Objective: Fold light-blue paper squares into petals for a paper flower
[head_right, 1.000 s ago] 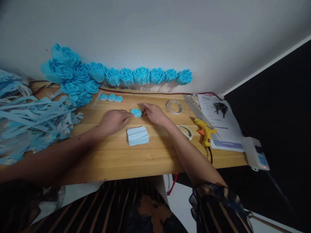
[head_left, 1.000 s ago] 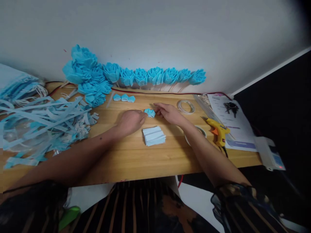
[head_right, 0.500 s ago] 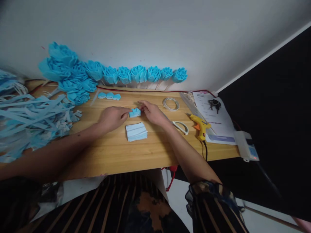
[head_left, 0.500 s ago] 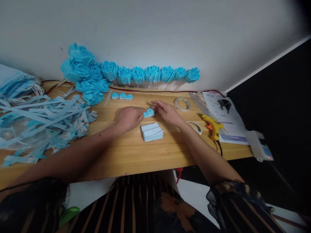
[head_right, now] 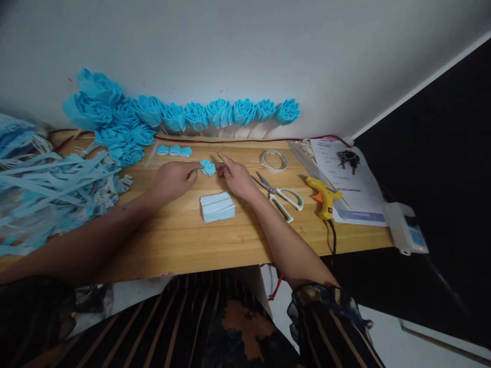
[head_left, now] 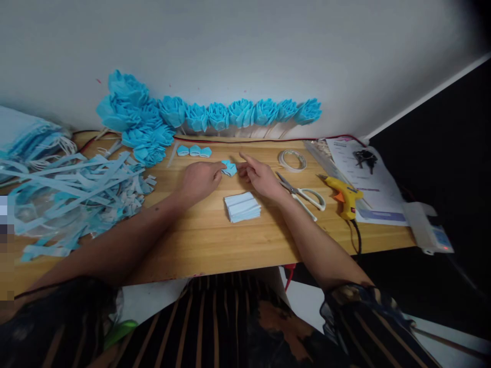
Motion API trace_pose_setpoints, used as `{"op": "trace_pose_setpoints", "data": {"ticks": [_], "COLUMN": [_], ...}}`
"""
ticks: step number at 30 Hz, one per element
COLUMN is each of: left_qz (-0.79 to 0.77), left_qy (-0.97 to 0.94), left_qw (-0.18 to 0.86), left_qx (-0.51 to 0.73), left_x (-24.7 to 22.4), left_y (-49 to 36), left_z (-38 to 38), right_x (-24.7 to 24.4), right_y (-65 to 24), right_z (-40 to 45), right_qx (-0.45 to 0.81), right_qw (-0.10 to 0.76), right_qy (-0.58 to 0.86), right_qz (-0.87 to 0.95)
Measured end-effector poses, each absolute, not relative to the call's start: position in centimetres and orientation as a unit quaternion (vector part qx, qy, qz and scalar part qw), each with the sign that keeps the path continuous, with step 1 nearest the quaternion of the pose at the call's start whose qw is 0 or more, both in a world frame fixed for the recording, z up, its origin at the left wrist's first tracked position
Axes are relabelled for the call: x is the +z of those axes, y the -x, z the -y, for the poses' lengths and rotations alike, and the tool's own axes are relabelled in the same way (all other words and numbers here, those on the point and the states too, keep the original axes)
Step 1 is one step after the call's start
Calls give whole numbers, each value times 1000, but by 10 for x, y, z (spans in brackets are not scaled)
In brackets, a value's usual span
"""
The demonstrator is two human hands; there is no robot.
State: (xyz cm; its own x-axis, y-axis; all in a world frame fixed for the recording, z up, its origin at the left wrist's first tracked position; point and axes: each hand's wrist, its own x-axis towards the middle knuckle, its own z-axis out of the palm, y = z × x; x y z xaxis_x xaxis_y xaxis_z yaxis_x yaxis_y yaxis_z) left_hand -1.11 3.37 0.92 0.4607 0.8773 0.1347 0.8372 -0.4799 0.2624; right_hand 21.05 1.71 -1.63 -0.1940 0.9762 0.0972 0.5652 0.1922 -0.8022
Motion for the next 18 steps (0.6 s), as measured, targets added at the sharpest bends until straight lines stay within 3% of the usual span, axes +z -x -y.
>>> {"op": "trace_pose_setpoints", "data": {"ticks": [7, 13, 18], "left_qz": [-490, -484, -487], "left_qy": [-867, -872, -870], "left_qw": [63, 60, 58], "left_qx": [64, 45, 47], "left_x": [6, 10, 9], "left_y": [9, 8, 8], "left_z": [-34, -33, -33], "right_x": [-15, -6, -4], "right_y": [-210, -218, -213], "right_z": [-20, -14, -6], "right_qx": [310, 157, 132], "right_qw": [304, 296, 234], "right_qy": [553, 598, 571], "right_qz": [711, 728, 776]}}
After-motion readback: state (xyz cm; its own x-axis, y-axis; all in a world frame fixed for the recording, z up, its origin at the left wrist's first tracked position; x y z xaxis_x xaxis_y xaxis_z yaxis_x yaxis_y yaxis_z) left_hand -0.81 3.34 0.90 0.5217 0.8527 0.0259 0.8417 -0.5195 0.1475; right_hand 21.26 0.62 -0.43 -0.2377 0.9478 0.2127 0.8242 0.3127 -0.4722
